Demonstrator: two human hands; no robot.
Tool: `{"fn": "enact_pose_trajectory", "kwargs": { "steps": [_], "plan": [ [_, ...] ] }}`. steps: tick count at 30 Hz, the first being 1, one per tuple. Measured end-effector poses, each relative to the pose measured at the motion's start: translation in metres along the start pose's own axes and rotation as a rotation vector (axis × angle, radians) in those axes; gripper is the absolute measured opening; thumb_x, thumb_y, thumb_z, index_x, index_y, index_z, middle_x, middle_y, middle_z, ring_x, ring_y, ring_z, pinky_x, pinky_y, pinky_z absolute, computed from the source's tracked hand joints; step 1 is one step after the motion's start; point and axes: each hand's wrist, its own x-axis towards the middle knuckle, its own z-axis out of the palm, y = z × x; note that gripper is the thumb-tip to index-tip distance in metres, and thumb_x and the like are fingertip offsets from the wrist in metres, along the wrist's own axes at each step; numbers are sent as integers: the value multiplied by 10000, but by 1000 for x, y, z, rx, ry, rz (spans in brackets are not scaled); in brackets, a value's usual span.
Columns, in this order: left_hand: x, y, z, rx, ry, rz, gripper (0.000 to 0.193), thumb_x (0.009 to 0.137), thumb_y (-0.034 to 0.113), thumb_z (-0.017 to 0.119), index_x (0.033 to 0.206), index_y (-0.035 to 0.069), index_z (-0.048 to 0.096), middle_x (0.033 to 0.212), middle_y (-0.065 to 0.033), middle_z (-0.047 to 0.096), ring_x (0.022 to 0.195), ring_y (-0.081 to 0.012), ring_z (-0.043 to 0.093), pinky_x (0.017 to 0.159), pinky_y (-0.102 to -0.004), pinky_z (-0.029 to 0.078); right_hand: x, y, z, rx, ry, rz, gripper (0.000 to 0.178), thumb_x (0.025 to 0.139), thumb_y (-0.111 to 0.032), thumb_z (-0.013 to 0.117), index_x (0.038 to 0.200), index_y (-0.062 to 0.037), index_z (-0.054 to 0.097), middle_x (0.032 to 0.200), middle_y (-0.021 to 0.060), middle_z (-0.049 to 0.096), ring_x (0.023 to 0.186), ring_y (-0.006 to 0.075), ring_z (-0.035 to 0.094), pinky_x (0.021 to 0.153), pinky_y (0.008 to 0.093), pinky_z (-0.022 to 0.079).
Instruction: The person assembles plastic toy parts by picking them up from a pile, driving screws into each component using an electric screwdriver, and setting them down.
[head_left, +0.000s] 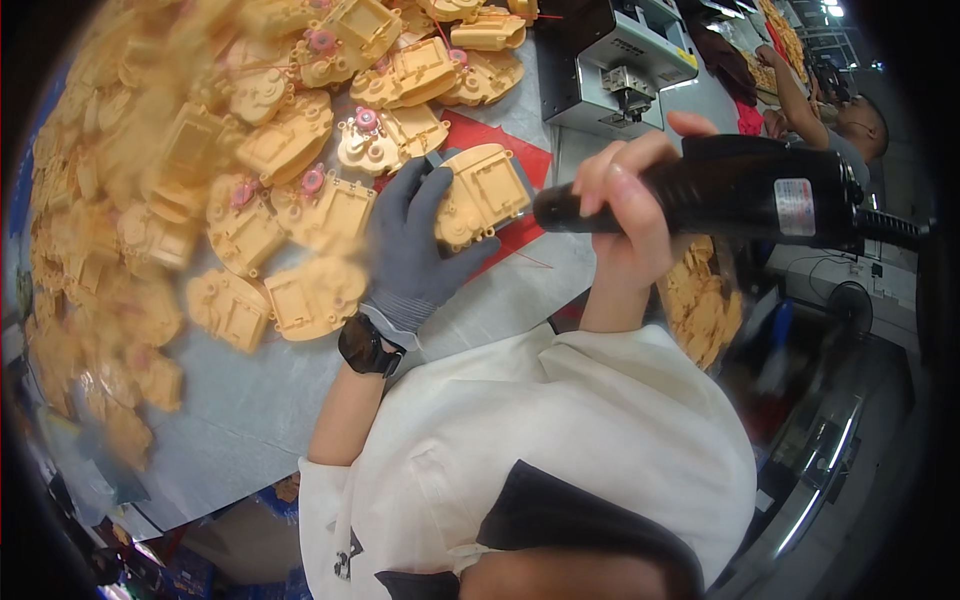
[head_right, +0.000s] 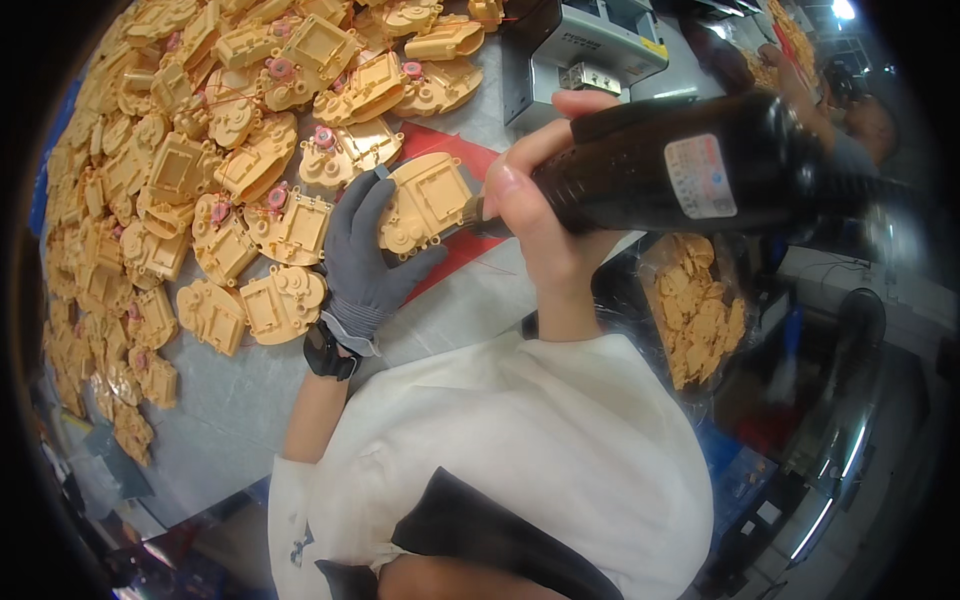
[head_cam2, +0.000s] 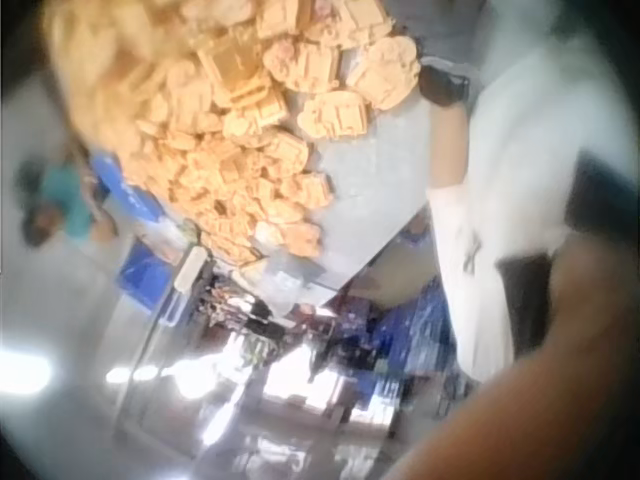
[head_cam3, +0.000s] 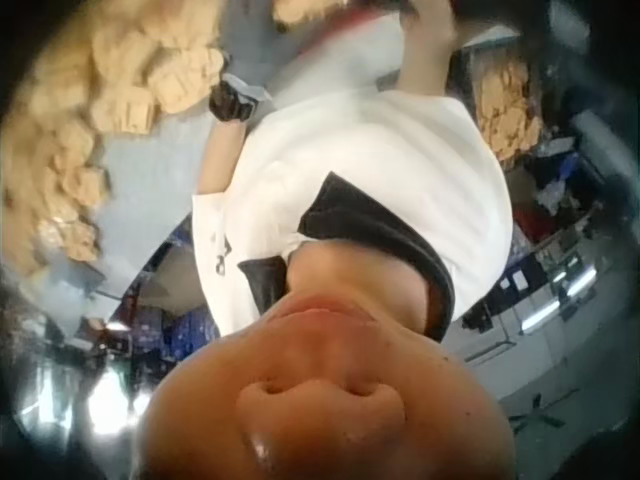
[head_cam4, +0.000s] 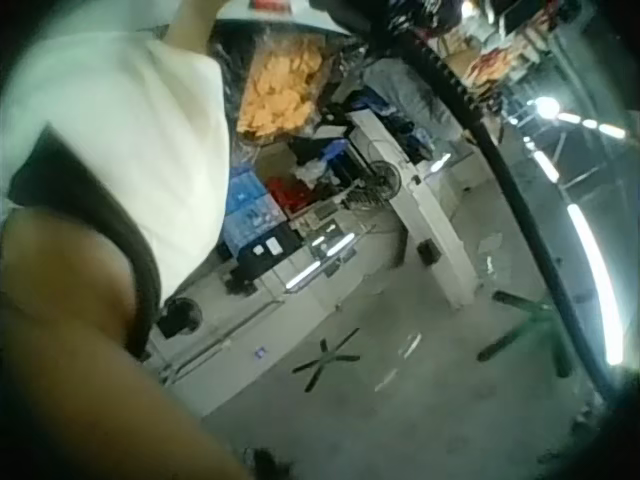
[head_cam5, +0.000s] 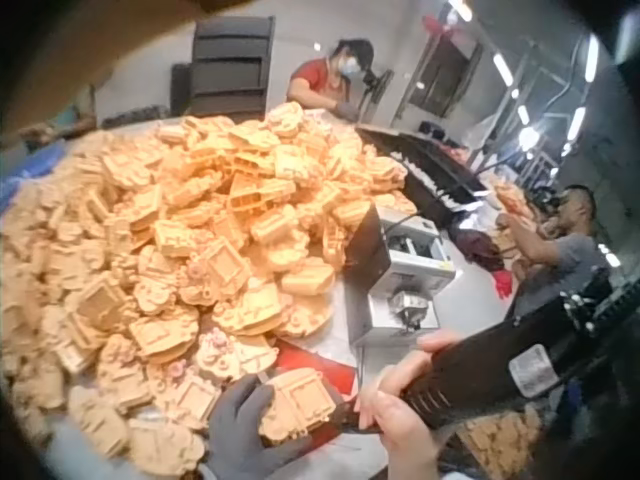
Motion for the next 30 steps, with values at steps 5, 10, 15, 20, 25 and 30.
{"fn": "enact_pose_trajectory", "kwargs": {
  "steps": [5, 10, 15, 20, 25, 30],
  "plan": [
    [-2, -2, 1, -20, 1, -29, 791, 594, 330, 815, 1248, 77, 450, 1246, -182, 430, 1069, -348, 486, 892, -443, 421, -7, 10, 4, -49, -36, 17, 523, 746, 6, 485, 1230, 12, 289, 659, 97, 462, 500, 190, 480, 537, 345, 452],
    [-3, -3, 3, -33, 19, -22, 794, 583, 330, 819, 1245, 86, 455, 1234, -183, 436, 1066, -354, 487, 887, -449, 421, -9, 6, 3, 5, -37, -34, 505, 745, 8, 485, 1216, -2, 304, 666, 95, 461, 508, 192, 479, 533, 343, 449],
    [-3, -4, 4, -32, 26, -14, 805, 572, 328, 823, 1247, 91, 453, 1226, -185, 437, 1061, -360, 486, 880, -448, 424, -5, 5, 4, 46, -36, -87, 505, 741, 10, 484, 1216, -20, 315, 666, 92, 459, 505, 185, 469, 527, 343, 443],
    [-2, -5, 4, -18, 24, -11, 804, 577, 325, 819, 1252, 94, 448, 1223, -186, 437, 1064, -360, 483, 880, -448, 424, -4, 8, 6, 44, -5, -75, 503, 733, 13, 486, 1210, -31, 332, 665, 91, 460, 501, 181, 464, 518, 342, 437],
    [-2, -5, 4, -17, 19, -12, 798, 583, 325, 813, 1254, 98, 447, 1221, -184, 437, 1062, -359, 482, 880, -447, 423, -6, 9, 6, 21, -36, -81, 490, 737, 10, 491, 1199, -32, 332, 654, 89, 459, 492, 182, 466, 517, 340, 441],
    [-3, -1, 4, -15, 14, -27, 791, 581, 325, 812, 1248, 100, 453, 1216, -178, 441, 1055, -356, 484, 878, -447, 422, -6, 11, 3, 33, -72, -77, 481, 742, 22, 495, 1191, -32, 331, 647, 86, 457, 494, 182, 473, 524, 340, 447]
  ]
}}
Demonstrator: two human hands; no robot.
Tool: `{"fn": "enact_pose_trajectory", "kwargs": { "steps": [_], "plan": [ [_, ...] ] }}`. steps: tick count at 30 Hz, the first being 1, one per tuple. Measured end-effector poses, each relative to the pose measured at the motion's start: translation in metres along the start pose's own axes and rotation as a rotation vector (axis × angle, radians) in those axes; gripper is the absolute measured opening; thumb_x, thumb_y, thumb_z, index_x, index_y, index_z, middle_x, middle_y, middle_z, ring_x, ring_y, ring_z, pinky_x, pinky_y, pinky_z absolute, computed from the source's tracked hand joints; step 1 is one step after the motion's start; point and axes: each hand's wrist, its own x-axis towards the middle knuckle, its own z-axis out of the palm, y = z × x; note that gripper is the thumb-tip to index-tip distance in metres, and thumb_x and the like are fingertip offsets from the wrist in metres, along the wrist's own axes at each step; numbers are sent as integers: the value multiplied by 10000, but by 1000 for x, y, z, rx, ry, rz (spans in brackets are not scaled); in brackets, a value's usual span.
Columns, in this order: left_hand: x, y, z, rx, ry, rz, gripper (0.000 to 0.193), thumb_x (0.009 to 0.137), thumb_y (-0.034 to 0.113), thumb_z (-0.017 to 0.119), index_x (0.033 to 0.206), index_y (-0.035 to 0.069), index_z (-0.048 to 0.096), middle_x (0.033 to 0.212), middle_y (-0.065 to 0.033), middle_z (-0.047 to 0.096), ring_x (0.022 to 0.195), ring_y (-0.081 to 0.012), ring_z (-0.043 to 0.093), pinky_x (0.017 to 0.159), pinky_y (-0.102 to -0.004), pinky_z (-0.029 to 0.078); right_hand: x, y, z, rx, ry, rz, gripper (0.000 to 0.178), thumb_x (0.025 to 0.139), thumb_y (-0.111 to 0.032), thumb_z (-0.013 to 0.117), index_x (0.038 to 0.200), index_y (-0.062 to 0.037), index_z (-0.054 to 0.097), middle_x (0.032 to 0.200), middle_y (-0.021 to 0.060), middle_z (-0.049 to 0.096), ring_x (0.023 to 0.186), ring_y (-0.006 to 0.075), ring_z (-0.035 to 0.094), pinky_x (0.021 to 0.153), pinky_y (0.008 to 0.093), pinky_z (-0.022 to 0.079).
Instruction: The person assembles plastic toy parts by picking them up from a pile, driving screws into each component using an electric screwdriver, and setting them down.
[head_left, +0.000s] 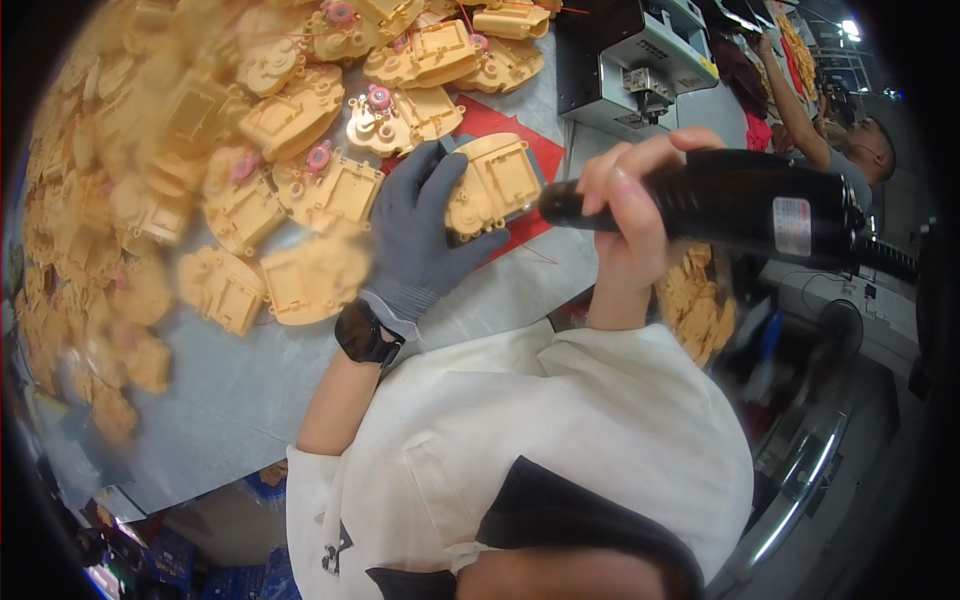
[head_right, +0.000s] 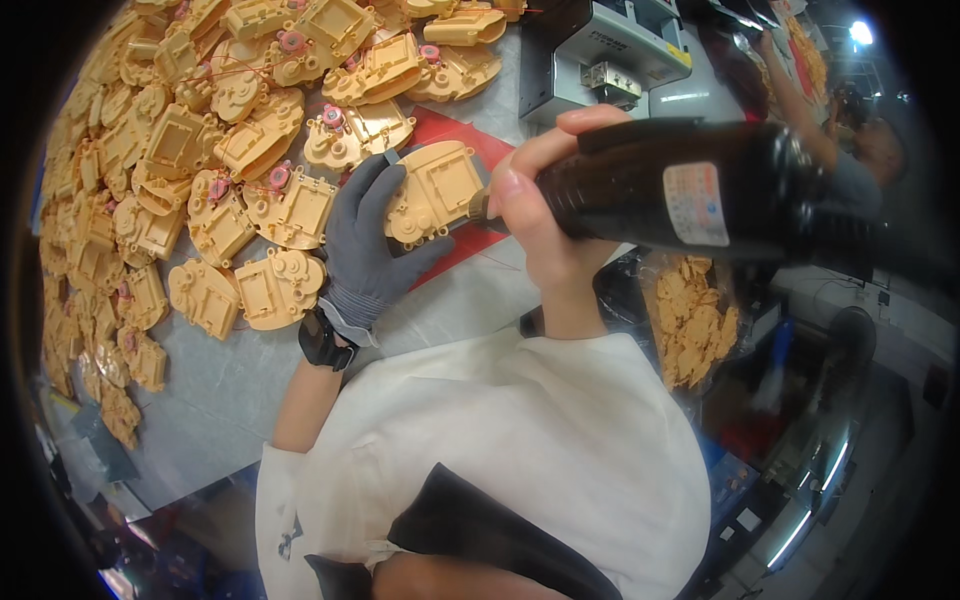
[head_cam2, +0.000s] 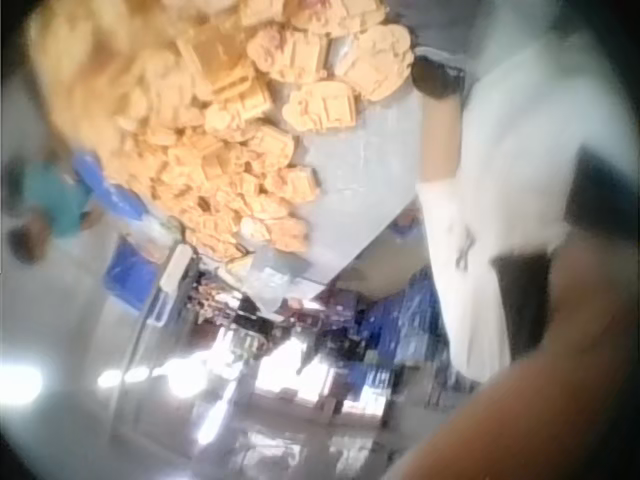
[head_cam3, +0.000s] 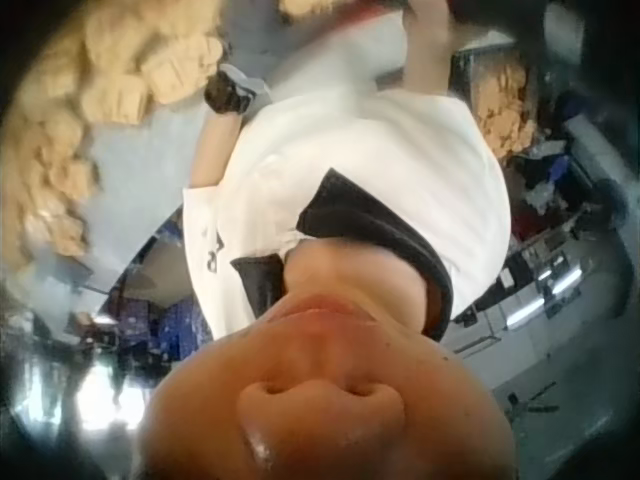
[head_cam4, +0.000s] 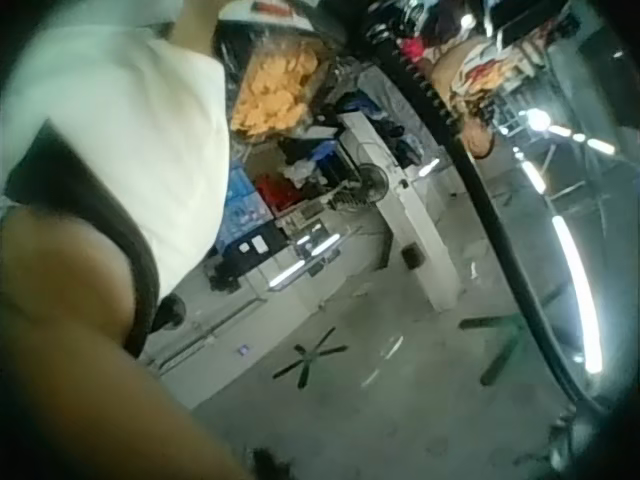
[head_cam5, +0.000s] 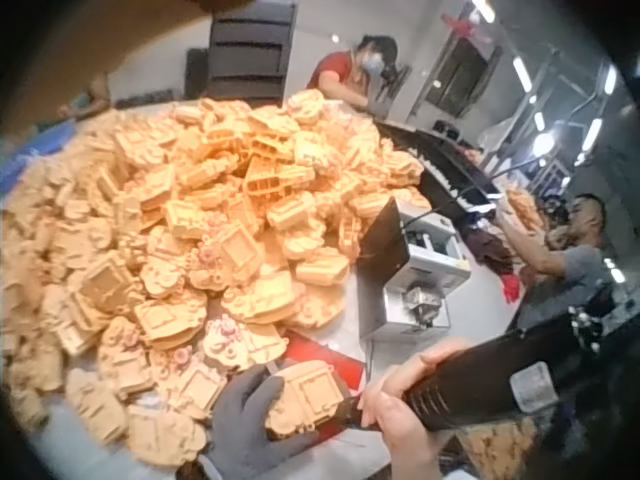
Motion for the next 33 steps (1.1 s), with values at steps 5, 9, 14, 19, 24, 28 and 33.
{"fn": "enact_pose_trajectory", "kwargs": {
  "steps": [5, 9, 14, 19, 24, 28, 33],
  "plan": [
    [-3, -1, 1, 11, 4, 1, 774, 600, 341, 809, 1244, 90, 460, 1228, -182, 451, 1062, -357, 496, 877, -441, 436, 1, 7, -1, 102, 37, 90, 481, 725, 67, 622, 1129, -14, 375, 682, 59, 576, 560, 108, 531, 561, 219, 437],
    [0, 2, -3, 29, -10, -9, 770, 626, 372, 802, 1251, 83, 458, 1242, -192, 458, 1079, -366, 504, 878, -441, 448, 3, 8, 1, 50, -20, 73, 484, 715, 79, 633, 1119, -12, 382, 685, 52, 581, 568, 94, 525, 564, 206, 422],
    [0, -7, -2, 4, 25, -7, 786, 598, 362, 797, 1257, 115, 447, 1214, -156, 443, 1061, -341, 475, 879, -441, 413, 7, 15, 7, -133, -169, 13, 521, 692, 76, 549, 1153, -79, 359, 638, 58, 465, 476, 174, 480, 501, 318, 446],
    [-1, 1, -7, 77, 8, 19, 803, 641, 409, 784, 1273, 64, 428, 1206, -189, 459, 1043, -354, 500, 870, -442, 434, 3, 17, 8, 27, -59, 65, 503, 688, 79, 652, 1116, -3, 401, 682, 32, 577, 586, 81, 501, 604, 192, 402],
    [1, 2, -8, -19, -111, -59, 771, 699, 443, 726, 1277, 37, 417, 1128, -171, 507, 1039, -340, 470, 913, -429, 363, 0, 21, 0, 125, 67, 235, 547, 674, 42, 671, 1154, 7, 412, 703, 34, 564, 575, 95, 516, 572, 226, 436],
    [2, 13, -10, -112, -128, -156, 737, 730, 395, 698, 1288, 0, 422, 1126, -192, 537, 1027, -345, 488, 925, -422, 369, 4, 19, -41, 203, 370, -12, 492, 730, 15, 544, 1188, 15, 365, 662, 76, 493, 549, 165, 515, 578, 319, 470],
    [19, 34, -11, -209, -167, -485, 682, 740, 302, 676, 1288, -17, 423, 1166, -179, 539, 1084, -307, 493, 955, -393, 382, -6, 25, -77, 6, 592, -84, 483, 734, 36, 576, 1167, 43, 360, 677, 88, 534, 558, 169, 543, 602, 304, 488]
  ]
}}
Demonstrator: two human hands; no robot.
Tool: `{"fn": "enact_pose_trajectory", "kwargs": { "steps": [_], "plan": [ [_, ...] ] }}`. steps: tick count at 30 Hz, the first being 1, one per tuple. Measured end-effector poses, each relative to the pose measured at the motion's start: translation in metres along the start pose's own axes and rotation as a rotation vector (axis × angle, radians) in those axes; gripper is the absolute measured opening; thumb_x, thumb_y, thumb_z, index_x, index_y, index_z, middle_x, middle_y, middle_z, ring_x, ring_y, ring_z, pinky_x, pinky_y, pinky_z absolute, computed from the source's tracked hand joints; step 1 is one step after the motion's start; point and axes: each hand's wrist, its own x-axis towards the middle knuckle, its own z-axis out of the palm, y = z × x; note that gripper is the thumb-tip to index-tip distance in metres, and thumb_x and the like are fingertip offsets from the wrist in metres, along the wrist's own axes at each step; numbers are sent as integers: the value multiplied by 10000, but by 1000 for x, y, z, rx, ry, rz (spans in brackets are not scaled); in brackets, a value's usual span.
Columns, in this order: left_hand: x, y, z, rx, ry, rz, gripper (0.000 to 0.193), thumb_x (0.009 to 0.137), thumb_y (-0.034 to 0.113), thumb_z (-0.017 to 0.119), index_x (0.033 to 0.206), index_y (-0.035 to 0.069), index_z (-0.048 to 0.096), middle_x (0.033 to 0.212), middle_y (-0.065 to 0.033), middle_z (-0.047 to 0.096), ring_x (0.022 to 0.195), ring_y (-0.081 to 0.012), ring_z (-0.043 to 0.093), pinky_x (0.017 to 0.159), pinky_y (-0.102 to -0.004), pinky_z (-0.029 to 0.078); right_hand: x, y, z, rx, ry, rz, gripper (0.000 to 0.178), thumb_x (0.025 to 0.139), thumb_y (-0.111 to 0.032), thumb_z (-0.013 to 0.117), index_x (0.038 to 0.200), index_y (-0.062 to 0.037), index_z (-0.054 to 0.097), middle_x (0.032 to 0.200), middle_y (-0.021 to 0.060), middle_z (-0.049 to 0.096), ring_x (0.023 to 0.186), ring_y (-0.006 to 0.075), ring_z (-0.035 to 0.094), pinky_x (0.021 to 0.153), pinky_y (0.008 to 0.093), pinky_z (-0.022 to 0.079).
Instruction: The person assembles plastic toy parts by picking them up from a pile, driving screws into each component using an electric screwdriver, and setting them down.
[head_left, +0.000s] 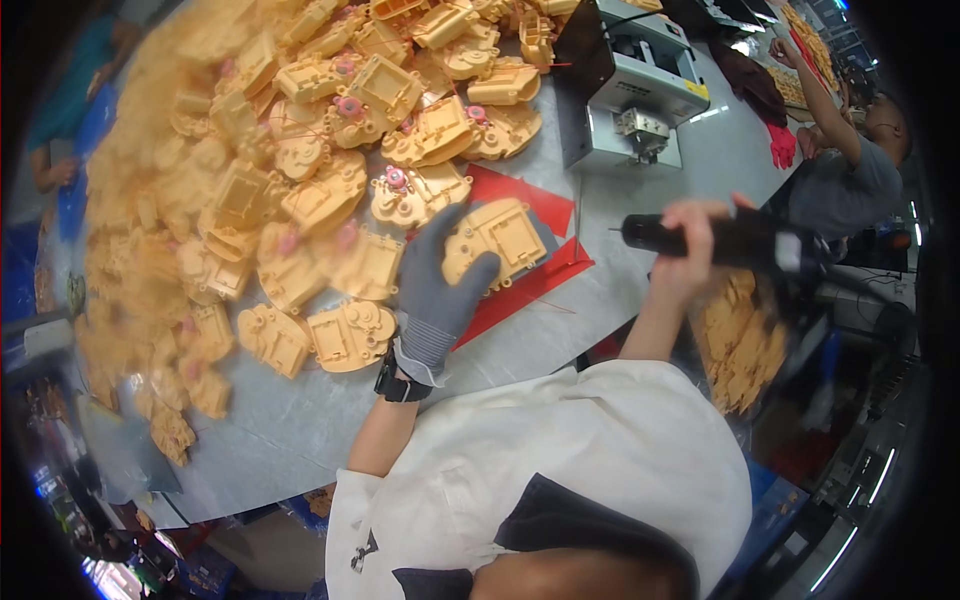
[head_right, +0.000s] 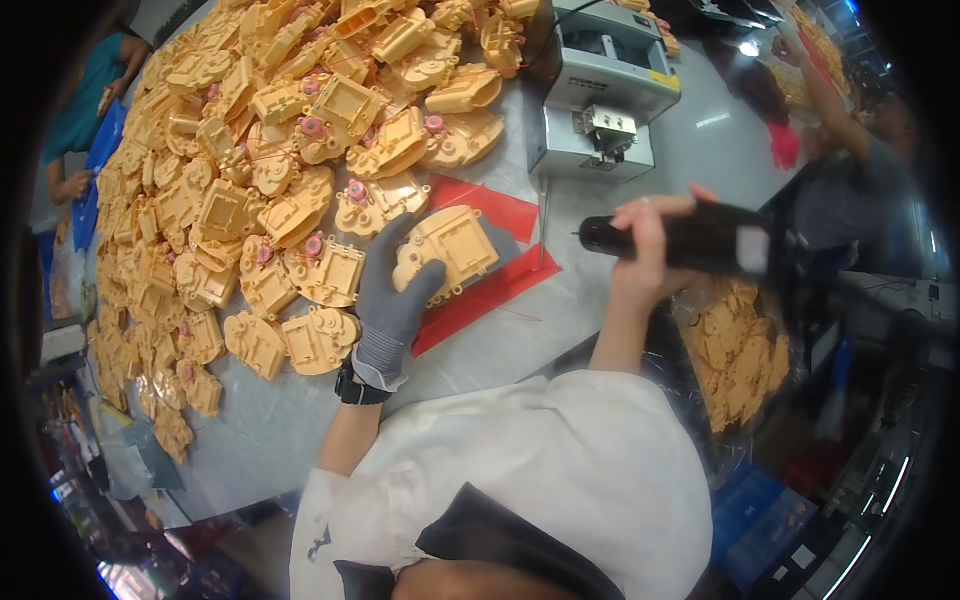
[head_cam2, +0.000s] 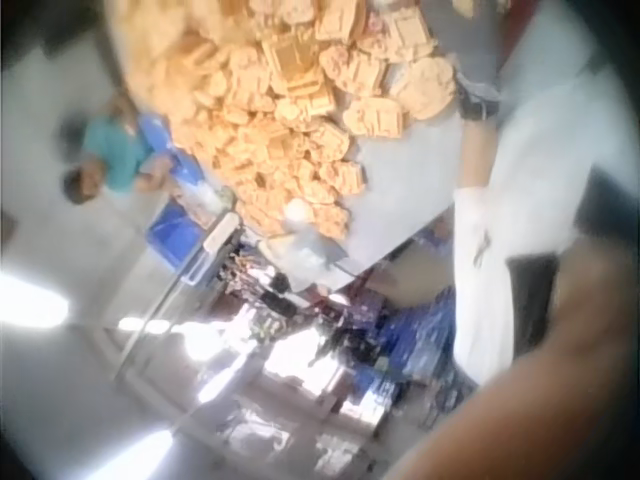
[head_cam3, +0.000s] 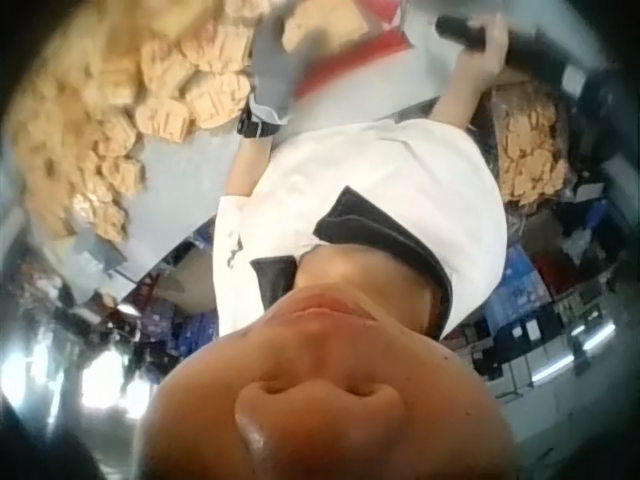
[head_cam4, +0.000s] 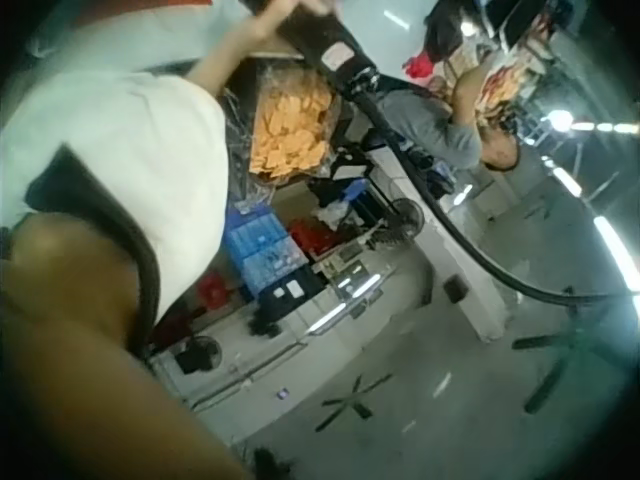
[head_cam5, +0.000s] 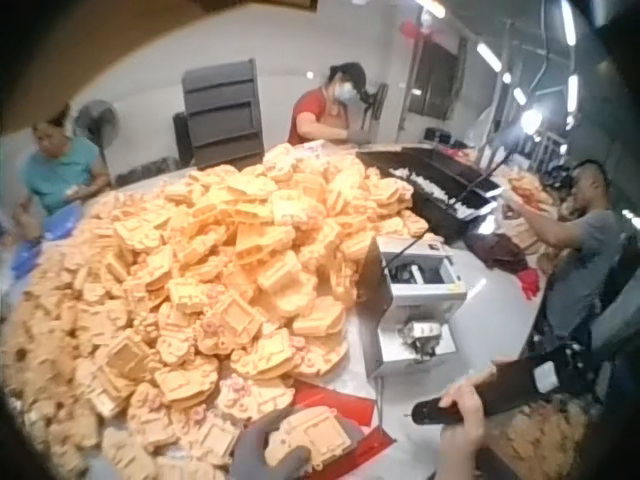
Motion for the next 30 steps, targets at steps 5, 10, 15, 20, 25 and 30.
{"fn": "enact_pose_trajectory", "kwargs": {
  "steps": [5, 10, 15, 20, 25, 30],
  "plan": [
    [-28, 2, -18, -585, 150, -10, 736, 712, 308, 709, 1304, -11, 408, 1230, -124, 476, 1086, -219, 503, 942, -327, 417, -3, 45, -18, -213, 26, 42, 412, 775, 35, 584, 1150, 19, 415, 685, 73, 535, 557, 168, 543, 598, 323, 479],
    [-119, -31, -100, -312, 470, 7, 654, 783, 267, 665, 1303, -27, 399, 1232, -132, 476, 1103, -232, 495, 948, -335, 416, -3, 48, -7, -364, -146, 12, 461, 761, 25, 616, 1165, 52, 397, 787, 100, 593, 719, 184, 589, 771, 341, 468],
    [-175, -65, -172, 34, 628, -51, 645, 799, 268, 657, 1304, -31, 391, 1238, -136, 474, 1105, -239, 498, 947, -342, 418, -4, 42, -12, -318, -223, -59, 509, 726, 31, 658, 1166, 47, 402, 814, 98, 608, 790, 176, 592, 802, 302, 458],
    [-210, -97, -226, 354, 753, -63, 635, 814, 268, 648, 1305, -36, 383, 1243, -139, 472, 1108, -247, 500, 945, -349, 421, 2, 44, -17, -408, -192, -109, 398, 744, 36, 607, 1108, 44, 448, 766, 113, 589, 776, 218, 593, 823, 382, 464],
    [-226, -126, -274, 655, 859, -38, 627, 830, 269, 640, 1306, -41, 376, 1248, -143, 470, 1110, -254, 503, 943, -356, 424, -1, 33, 7, -255, -168, -182, 334, 715, -7, 592, 1034, 34, 500, 733, 101, 579, 751, 218, 570, 823, 418, 457],
    [-240, -145, -302, 966, 1000, -28, 618, 845, 269, 632, 1307, -45, 368, 1253, -147, 468, 1112, -261, 506, 942, -363, 426, 3, 43, 21, -87, -246, -76, 375, 687, -33, 707, 1009, 30, 526, 709, 29, 582, 730, 106, 546, 776, 257, 445]
  ]
}}
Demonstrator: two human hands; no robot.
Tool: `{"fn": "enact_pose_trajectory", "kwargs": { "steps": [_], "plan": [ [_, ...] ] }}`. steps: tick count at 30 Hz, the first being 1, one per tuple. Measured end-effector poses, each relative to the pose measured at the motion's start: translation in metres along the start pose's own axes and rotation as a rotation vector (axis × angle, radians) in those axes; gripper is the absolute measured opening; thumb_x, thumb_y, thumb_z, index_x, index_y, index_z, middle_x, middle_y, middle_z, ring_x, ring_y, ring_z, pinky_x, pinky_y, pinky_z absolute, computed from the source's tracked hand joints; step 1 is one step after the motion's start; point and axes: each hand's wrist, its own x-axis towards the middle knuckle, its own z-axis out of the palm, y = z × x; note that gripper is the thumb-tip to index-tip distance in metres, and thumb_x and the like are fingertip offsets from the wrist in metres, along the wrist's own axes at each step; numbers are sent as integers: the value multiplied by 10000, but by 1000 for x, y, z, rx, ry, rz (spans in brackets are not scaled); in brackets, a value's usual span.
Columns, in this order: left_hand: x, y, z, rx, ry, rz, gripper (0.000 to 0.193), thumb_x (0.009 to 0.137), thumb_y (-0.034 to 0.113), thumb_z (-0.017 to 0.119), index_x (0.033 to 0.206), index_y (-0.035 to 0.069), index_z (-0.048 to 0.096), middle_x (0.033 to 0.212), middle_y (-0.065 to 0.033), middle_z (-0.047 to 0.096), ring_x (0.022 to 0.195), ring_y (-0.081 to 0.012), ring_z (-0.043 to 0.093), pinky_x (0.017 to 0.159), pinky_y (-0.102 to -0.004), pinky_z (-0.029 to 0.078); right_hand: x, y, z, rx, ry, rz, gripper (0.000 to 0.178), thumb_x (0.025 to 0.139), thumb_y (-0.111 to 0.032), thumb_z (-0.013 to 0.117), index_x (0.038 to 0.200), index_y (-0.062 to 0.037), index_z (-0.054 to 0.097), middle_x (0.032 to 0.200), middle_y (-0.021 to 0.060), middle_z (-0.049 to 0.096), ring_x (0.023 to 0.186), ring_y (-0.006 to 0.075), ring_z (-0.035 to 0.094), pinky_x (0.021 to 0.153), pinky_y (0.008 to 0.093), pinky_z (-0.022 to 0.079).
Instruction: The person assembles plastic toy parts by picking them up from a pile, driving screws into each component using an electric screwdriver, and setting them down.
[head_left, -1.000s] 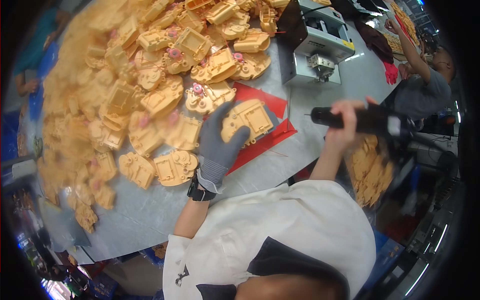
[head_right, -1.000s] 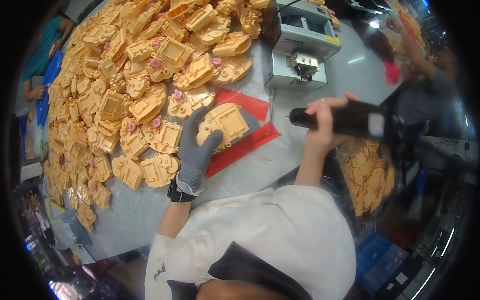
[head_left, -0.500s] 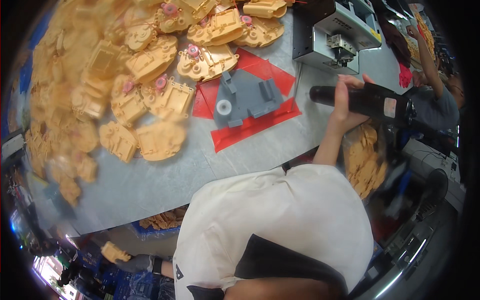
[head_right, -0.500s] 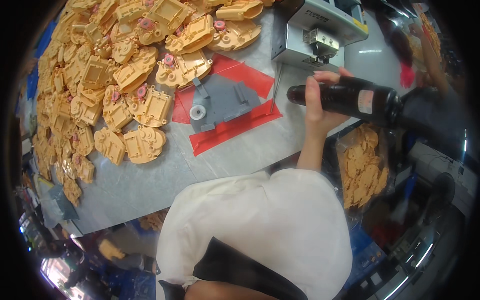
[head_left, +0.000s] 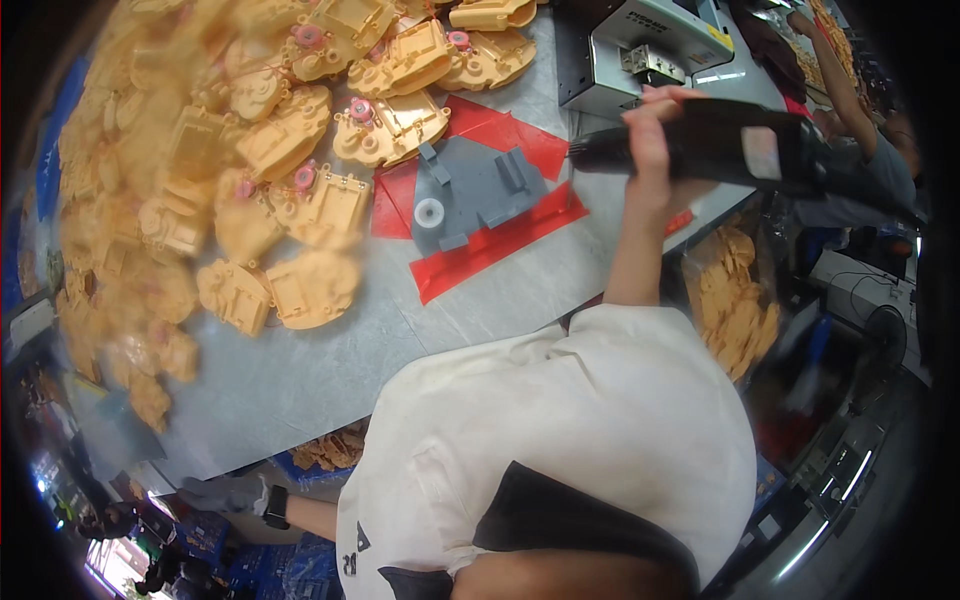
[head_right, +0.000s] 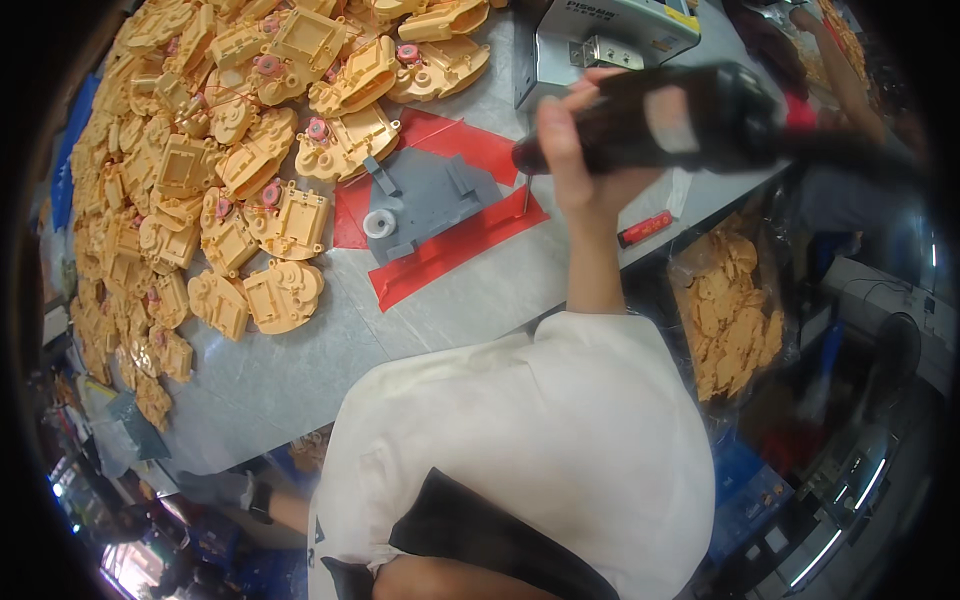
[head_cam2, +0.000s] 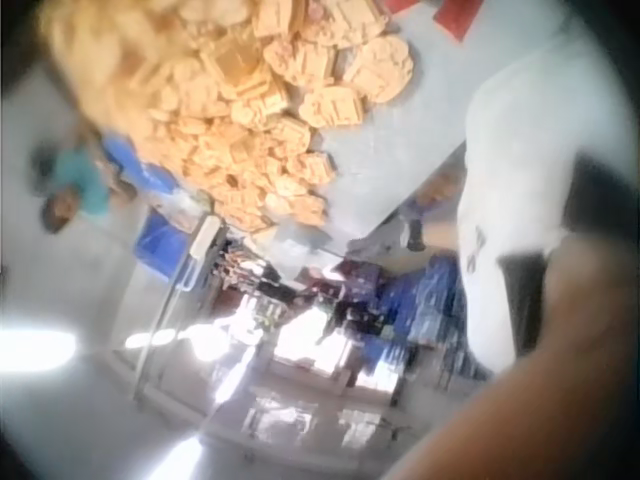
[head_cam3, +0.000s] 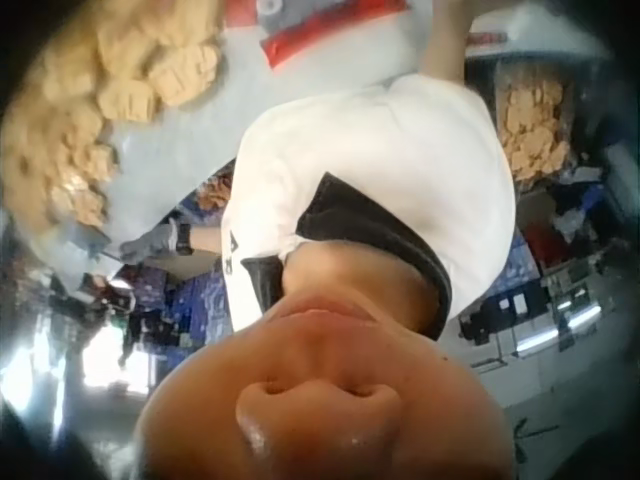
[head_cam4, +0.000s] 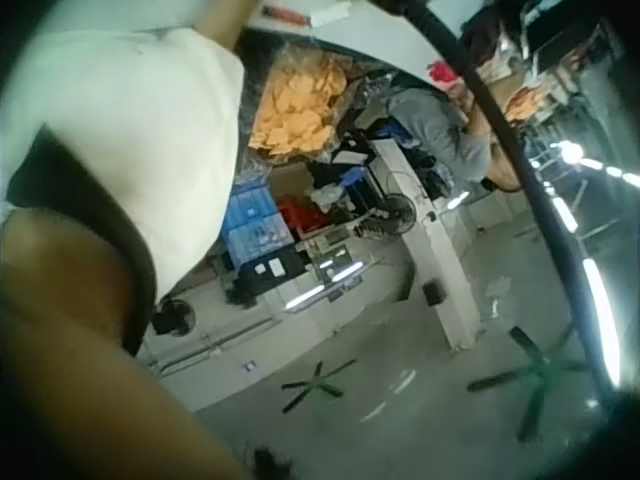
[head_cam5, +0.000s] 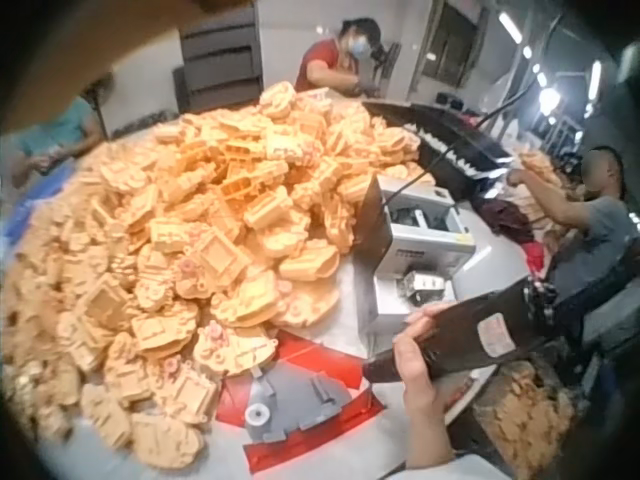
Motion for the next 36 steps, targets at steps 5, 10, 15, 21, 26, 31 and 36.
{"fn": "enact_pose_trajectory", "kwargs": {
  "steps": [5, 10, 15, 21, 26, 31, 36],
  "plan": [
    [0, 152, 20, -322, -182, -129, 595, 864, 178, 583, 1339, -63, 318, 1379, -172, 380, 1252, -286, 390, 1053, -385, 296, -9, 1, 24, -111, -168, 38, 170, 697, -23, 716, 812, 15, 598, 629, 3, 591, 548, 75, 564, 541, 205, 453],
    [-24, 260, 73, -406, -430, 346, 708, 736, 254, 715, 1319, -1, 404, 1387, -196, 359, 1289, -346, 335, 1059, -411, 273, -5, -2, 3, -85, -157, 91, 285, 687, -36, 727, 921, 23, 576, 696, 21, 606, 623, 93, 577, 657, 232, 464],
    [-35, 275, 72, -431, -421, 320, 672, 729, 224, 700, 1309, 23, 426, 1363, -199, 378, 1276, -348, 348, 1056, -427, 275, -3, 5, 2, -57, -179, 84, 431, 670, -39, 734, 1048, 10, 533, 919, 70, 607, 842, 98, 572, 801, 261, 435],
    [-50, 266, 70, -385, -452, 259, 647, 730, 217, 693, 1291, 21, 440, 1356, -199, 384, 1269, -358, 350, 1051, -428, 285, -2, 10, 0, -44, -114, 152, 386, 658, -43, 726, 1004, -14, 557, 977, 49, 588, 796, 89, 524, 738, 228, 410],
    [-51, 261, 72, -401, -461, 225, 649, 737, 238, 689, 1295, 28, 432, 1349, -195, 389, 1265, -360, 353, 1050, -429, 289, -5, 10, 6, -44, -115, 258, 318, 658, -23, 707, 937, -26, 555, 966, 26, 591, 752, 63, 494, 702, 211, 387],
    [-57, 259, 74, -377, -453, 244, 714, 731, 394, 695, 1303, 60, 427, 1357, -179, 384, 1279, -386, 307, 1053, -503, 251, -7, 4, 5, -36, -119, 215, 325, 664, -18, 699, 957, -22, 559, 966, 29, 594, 763, 67, 502, 714, 221, 396],
    [-57, 261, 74, -386, -460, 241, 723, 727, 395, 704, 1307, 68, 423, 1366, -168, 380, 1282, -390, 300, 1054, -512, 242, -6, 4, -1, -52, -105, 164, 340, 674, -25, 696, 987, -11, 564, 988, 55, 593, 867, 124, 549, 813, 273, 437]
  ]
}}
